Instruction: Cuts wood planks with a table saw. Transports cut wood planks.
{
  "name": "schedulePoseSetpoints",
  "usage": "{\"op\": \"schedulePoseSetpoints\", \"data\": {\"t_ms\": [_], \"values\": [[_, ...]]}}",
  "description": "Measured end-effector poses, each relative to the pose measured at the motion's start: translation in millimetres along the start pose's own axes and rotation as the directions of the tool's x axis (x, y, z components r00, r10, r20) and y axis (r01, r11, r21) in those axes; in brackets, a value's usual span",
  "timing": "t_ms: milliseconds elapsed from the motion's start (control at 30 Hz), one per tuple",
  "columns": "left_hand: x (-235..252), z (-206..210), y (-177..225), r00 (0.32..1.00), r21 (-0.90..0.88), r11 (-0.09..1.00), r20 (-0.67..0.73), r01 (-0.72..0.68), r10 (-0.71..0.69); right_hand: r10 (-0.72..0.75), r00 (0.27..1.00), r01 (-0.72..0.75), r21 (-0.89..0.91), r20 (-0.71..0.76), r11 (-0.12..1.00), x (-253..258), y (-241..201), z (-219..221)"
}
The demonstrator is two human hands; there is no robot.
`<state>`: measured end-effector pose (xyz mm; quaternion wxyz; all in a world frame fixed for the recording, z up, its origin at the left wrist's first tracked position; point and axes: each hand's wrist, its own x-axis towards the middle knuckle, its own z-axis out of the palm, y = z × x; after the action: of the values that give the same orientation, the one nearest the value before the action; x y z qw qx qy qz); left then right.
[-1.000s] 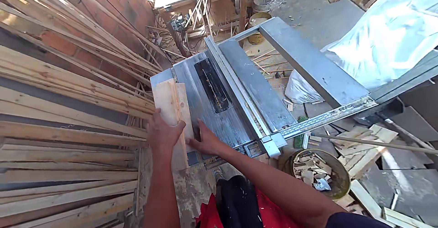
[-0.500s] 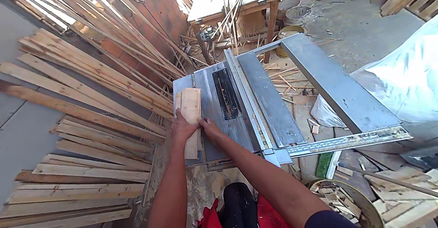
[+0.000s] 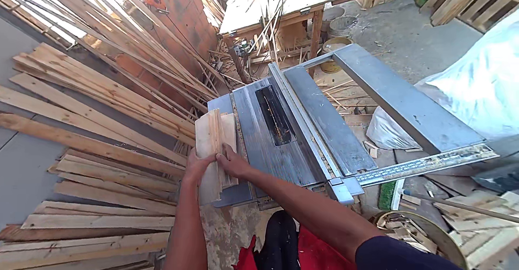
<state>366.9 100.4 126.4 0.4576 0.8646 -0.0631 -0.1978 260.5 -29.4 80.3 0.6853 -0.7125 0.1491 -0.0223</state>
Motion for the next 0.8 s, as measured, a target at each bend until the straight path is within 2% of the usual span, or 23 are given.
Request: {"op": "schedulePoseSetpoints", "data": {"t_ms": [67, 100, 167, 200, 267, 333, 433, 533, 600, 667, 733, 800], "values": [[7.8, -8.5, -8.4, 0.999, 0.002, 1.000, 0.048, 0.010, -0.010, -0.046, 0.994, 0.028, -0.174, -0.100, 0.984, -2.0, 2.7, 8.0], [10.7, -12.5, -11.3, 0.996, -0.008, 1.000, 0.091, 0.011, -0.010, -0.066, 0.980, 0.032, -0.177, -0.190, 0.984, -0.6, 6.0, 8.9], [16.1, -18.9, -23.6, 0.983, -0.039, 0.999, 0.181, 0.011, -0.004, -0.014, 0.936, 0.005, -0.026, -0.350, 1.000, 10.1, 13.7, 5.2], [21.5, -20.4, -34.0, 0.974, -0.077, 0.997, 0.228, 0.014, 0.004, 0.063, 0.928, -0.029, 0.097, -0.368, 0.995, 18.9, 15.7, 2.0], [30.3, -16.7, -58.0, 0.949, -0.199, 0.979, 0.315, 0.051, 0.014, 0.149, 0.930, -0.052, 0.282, -0.336, 0.958, 36.8, 20.5, 5.7], [31.8, -5.7, -68.9, 0.945, -0.283, 0.953, 0.328, 0.106, -0.008, 0.101, 0.955, -0.002, 0.333, -0.278, 0.943, 51.5, 21.9, 18.9], [38.8, -8.6, -78.0, 0.927, -0.271, 0.958, 0.374, 0.092, 0.017, 0.050, 0.983, 0.012, 0.331, -0.177, 0.944, 61.3, 17.4, 30.9], [41.4, -18.4, -74.0, 0.886, -0.201, 0.976, 0.464, 0.083, 0.020, 0.091, 0.978, -0.039, 0.267, -0.186, 0.963, 63.4, 18.5, 33.5], [36.6, -19.1, -62.5, 0.902, -0.141, 0.987, 0.431, 0.083, -0.014, 0.118, 0.971, -0.067, 0.239, -0.208, 0.969, 59.3, 22.3, 30.5], [21.0, -20.3, -52.6, 0.964, -0.048, 0.999, 0.265, 0.012, 0.002, 0.149, 0.962, -0.099, 0.219, -0.228, 0.971, 42.3, 25.1, 25.3], [-2.6, -24.9, -40.9, 0.994, 0.115, 0.988, 0.055, -0.105, 0.100, 0.176, 0.948, -0.123, 0.207, -0.264, 0.971, 14.1, 29.9, 15.6], [-30.5, -25.8, -23.8, 0.977, 0.331, 0.924, -0.031, -0.191, 0.213, 0.207, 0.939, -0.140, 0.247, -0.275, 0.959, -22.6, 36.9, 3.5]]}}
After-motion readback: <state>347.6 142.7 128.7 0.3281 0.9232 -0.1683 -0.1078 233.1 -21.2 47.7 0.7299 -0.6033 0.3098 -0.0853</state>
